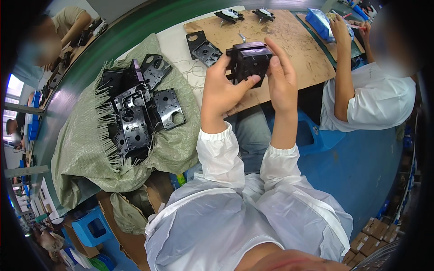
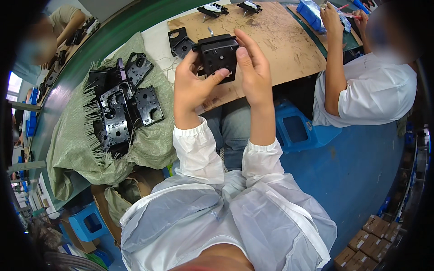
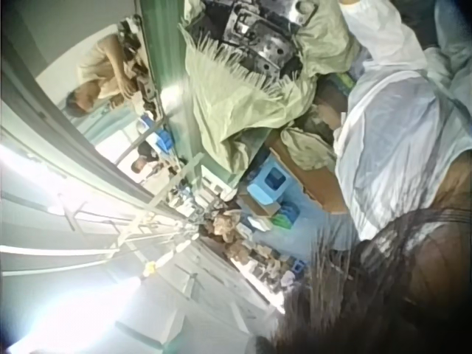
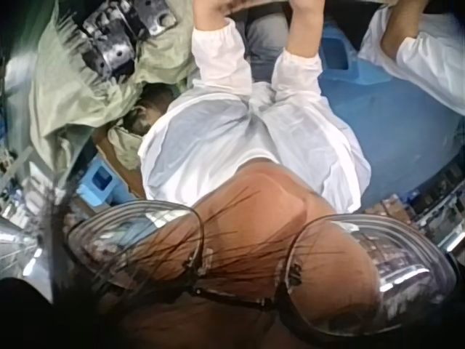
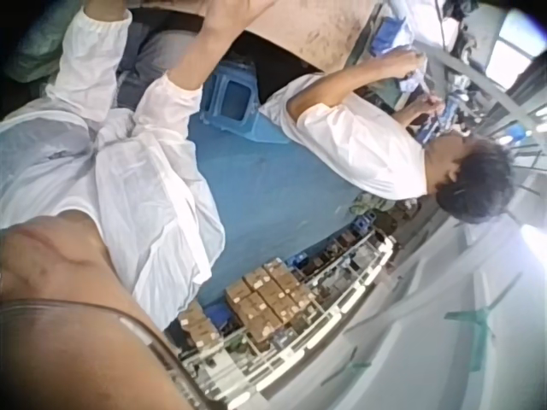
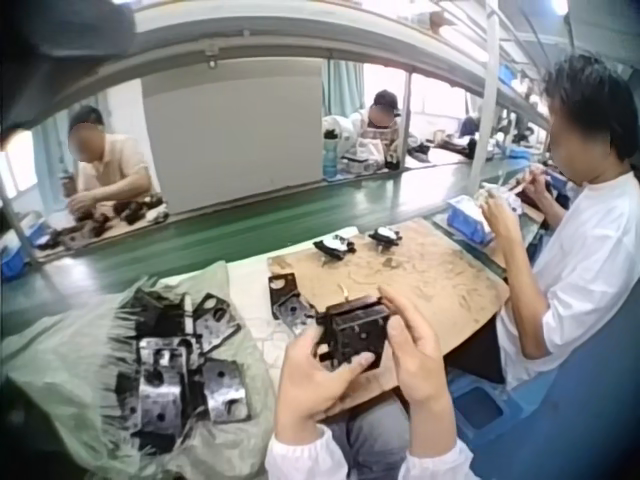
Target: Assemble small plastic housing components and internal mechanical parts at a factory workstation.
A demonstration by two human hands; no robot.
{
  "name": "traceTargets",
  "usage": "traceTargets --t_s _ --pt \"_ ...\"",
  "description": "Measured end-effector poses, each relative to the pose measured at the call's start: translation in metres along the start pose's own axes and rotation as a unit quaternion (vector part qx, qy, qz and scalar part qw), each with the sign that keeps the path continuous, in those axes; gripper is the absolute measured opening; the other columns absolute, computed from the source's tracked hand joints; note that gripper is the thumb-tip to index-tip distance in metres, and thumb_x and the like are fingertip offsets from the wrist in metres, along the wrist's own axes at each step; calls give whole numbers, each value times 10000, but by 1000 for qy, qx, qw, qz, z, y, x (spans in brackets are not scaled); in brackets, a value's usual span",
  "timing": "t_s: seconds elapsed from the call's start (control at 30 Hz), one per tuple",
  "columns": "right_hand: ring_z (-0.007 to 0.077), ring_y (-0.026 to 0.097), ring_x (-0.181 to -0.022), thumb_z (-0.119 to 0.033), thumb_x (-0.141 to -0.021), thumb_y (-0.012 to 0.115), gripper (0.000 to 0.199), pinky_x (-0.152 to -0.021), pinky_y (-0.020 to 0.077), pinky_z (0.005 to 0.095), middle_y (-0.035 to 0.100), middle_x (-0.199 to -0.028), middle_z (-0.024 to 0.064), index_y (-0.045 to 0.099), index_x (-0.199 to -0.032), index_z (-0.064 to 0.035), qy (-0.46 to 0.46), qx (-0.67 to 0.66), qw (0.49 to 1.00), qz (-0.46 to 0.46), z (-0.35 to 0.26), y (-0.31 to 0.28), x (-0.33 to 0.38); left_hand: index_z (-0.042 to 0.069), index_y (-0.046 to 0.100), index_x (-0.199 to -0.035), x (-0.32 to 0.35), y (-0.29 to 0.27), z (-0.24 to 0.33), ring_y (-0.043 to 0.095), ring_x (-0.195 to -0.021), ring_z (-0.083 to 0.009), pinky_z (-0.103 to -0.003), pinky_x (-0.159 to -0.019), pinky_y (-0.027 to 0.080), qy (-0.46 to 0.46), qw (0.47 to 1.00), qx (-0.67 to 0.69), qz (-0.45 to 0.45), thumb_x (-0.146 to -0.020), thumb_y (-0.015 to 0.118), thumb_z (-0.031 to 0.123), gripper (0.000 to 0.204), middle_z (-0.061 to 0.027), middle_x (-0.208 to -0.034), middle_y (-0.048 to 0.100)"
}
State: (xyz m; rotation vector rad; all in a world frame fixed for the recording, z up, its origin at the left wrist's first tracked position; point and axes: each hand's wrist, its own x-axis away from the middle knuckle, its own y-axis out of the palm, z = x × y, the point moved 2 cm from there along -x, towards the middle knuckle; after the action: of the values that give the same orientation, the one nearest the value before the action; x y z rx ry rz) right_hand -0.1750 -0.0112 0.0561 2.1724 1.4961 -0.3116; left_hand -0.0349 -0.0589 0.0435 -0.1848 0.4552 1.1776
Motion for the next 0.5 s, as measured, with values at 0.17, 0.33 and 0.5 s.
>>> traceTargets --t_s 0.17,0.33,0.5 --pt "155 600 -1046 -281 -979 608 516 -924 480 287 616 -1171 116 498 -1352 58 44 -84 992 -84 -4 -8 -9 -46 637 -1076 1 0 5 666 -829 -175 -301 -705 562 37 999 24 -13 -675 829 32 452 -118 -917 707" --pt "158 610 -1030 -292 -940 666 528 -909 487 286 626 -1149 120 526 -1293 75 47 -68 991 -106 5 -15 -12 -50 651 -1032 -1 -2 3 680 -756 -183 -306 -676 561 47 999 12 -9 -651 841 39 436 -122 -858 714" --pt "196 634 -1043 -259 -944 655 480 -892 505 300 646 -1138 134 529 -1261 79 106 -186 964 -161 17 -12 -27 -44 643 -1064 -4 -11 2 698 -764 -228 -311 -688 554 71 995 -66 -3 -658 849 88 474 -143 -880 712"
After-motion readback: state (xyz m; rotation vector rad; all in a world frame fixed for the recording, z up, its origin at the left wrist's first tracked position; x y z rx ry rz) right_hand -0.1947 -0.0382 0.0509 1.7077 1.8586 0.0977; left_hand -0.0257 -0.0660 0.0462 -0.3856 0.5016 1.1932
